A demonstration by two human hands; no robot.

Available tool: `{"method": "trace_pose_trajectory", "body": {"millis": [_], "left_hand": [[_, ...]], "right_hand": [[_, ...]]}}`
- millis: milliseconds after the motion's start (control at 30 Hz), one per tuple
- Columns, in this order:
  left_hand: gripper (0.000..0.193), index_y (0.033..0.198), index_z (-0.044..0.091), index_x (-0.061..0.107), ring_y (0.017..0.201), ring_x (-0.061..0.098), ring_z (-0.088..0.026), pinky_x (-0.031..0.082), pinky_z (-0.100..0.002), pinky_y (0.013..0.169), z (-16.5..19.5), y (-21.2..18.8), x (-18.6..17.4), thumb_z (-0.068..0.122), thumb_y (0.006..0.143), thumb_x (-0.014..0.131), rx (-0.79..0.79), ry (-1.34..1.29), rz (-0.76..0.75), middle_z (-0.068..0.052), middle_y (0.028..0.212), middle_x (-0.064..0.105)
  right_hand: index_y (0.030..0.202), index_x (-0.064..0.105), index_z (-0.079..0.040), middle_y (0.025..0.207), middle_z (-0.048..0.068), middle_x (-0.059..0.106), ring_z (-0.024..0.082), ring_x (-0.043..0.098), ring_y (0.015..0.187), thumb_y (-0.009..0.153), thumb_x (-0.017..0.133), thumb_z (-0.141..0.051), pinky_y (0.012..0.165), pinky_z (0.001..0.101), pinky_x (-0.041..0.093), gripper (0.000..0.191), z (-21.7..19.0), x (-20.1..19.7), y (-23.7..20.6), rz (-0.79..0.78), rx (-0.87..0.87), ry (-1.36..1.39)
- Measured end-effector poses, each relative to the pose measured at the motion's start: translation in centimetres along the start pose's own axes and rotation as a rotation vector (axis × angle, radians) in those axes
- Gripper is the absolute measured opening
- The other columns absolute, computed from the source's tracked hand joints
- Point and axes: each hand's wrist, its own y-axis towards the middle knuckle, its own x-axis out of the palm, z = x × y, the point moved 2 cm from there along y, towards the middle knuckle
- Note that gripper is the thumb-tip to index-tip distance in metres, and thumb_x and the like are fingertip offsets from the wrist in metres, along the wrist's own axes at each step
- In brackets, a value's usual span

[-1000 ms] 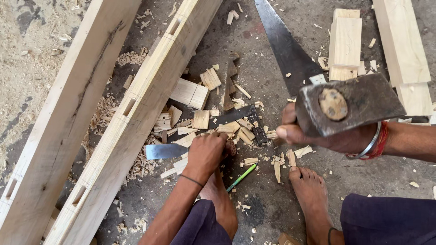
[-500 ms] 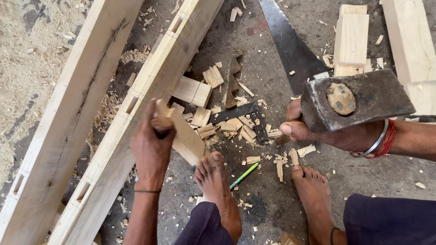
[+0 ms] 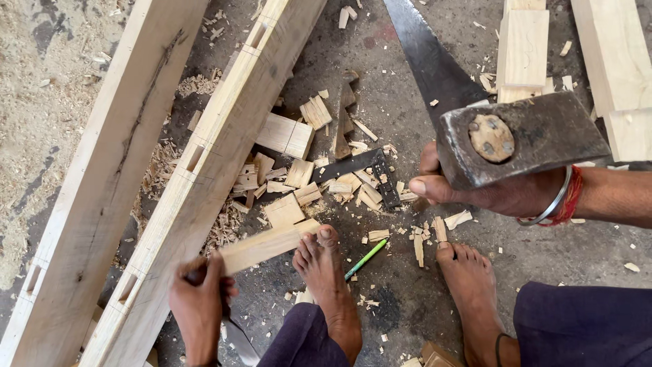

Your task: The person sits on the floor of a woodworking shop shaping small wooden blocks and frame parts. They hold a chisel against the wood and strike it with a mallet to cut mortise joints, then fit the shaped pieces into slots on long wooden frame rails and press them into place by hand.

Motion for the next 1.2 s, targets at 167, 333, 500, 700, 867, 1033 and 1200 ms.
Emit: {"method": "trace_pose_trajectory", "body": {"millis": [167, 333, 500, 700, 867, 1033, 1200], "left_hand": [[0.031, 0.093, -0.003, 0.07, 0.046, 0.065, -0.022, 0.048, -0.033, 0.04, -3.6, -0.8, 3.2, 0.027, 0.097, 0.064, -0.116, -0.118, -0.194, -0.018, 0.065, 0.072], [0.035, 0.094, -0.009, 0.071, 0.051, 0.069, -0.023, 0.051, -0.032, 0.043, -5.5, -1.7, 5.9, 0.026, 0.097, 0.067, -0.169, -0.191, -0.224, -0.021, 0.069, 0.075], [0.032, 0.098, -0.007, 0.068, 0.055, 0.073, -0.022, 0.05, -0.031, 0.042, -5.0, -1.9, 6.7, 0.025, 0.093, 0.068, -0.119, -0.333, -0.251, -0.022, 0.072, 0.075], [0.034, 0.098, -0.008, 0.068, 0.055, 0.072, -0.024, 0.05, -0.032, 0.043, -4.3, -1.3, 6.9, 0.026, 0.094, 0.069, -0.177, -0.247, -0.296, -0.023, 0.075, 0.076], [0.036, 0.094, -0.009, 0.07, 0.054, 0.072, -0.023, 0.048, -0.03, 0.041, -4.5, -1.8, 7.5, 0.027, 0.094, 0.069, -0.149, -0.327, -0.284, -0.022, 0.072, 0.075], [0.032, 0.09, -0.006, 0.071, 0.053, 0.071, -0.023, 0.047, -0.03, 0.039, -4.5, -1.8, 8.2, 0.025, 0.093, 0.07, -0.164, -0.335, -0.266, -0.02, 0.07, 0.075], [0.034, 0.086, -0.007, 0.07, 0.05, 0.068, -0.021, 0.047, -0.03, 0.038, -3.5, -2.0, 9.1, 0.026, 0.094, 0.071, -0.047, -0.247, -0.254, -0.018, 0.069, 0.075]], "right_hand": [[0.125, 0.054, -0.017, 0.133, 0.004, 0.064, 0.024, 0.06, 0.129, 0.101, 0.045, -0.031, 0.105, 0.0418, 0.049, 0.029, -0.1, 0.2, 0.2, 0.003, 0.016, 0.016], [0.12, 0.056, -0.017, 0.135, 0.005, 0.064, 0.025, 0.06, 0.127, 0.097, 0.047, -0.027, 0.104, 0.0423, 0.049, 0.027, -0.1, -0.1, 0.3, 0.027, -0.024, -0.031], [0.121, 0.056, -0.016, 0.134, 0.004, 0.064, 0.024, 0.061, 0.127, 0.1, 0.046, -0.027, 0.104, 0.042, 0.049, 0.026, -0.3, -0.4, 0.3, -0.011, -0.005, 0.021], [0.119, 0.056, -0.015, 0.133, 0.003, 0.064, 0.024, 0.06, 0.128, 0.1, 0.046, -0.029, 0.104, 0.0418, 0.049, 0.025, -0.3, -1.1, 0.3, -0.04, 0.028, 0.041], [0.119, 0.056, -0.016, 0.132, 0.003, 0.065, 0.024, 0.06, 0.127, 0.1, 0.047, -0.028, 0.104, 0.0416, 0.049, 0.025, -0.3, -1.2, 0.1, -0.021, 0.005, 0.024], [0.119, 0.055, -0.016, 0.131, 0.003, 0.065, 0.024, 0.061, 0.126, 0.1, 0.048, -0.027, 0.103, 0.0419, 0.049, 0.024, -0.3, -1.0, 0.1, -0.014, -0.002, 0.03], [0.118, 0.055, -0.016, 0.129, 0.003, 0.065, 0.025, 0.061, 0.125, 0.099, 0.049, -0.027, 0.103, 0.0423, 0.049, 0.023, -0.4, -1.6, 0.1, -0.008, 0.002, 0.042]]}}
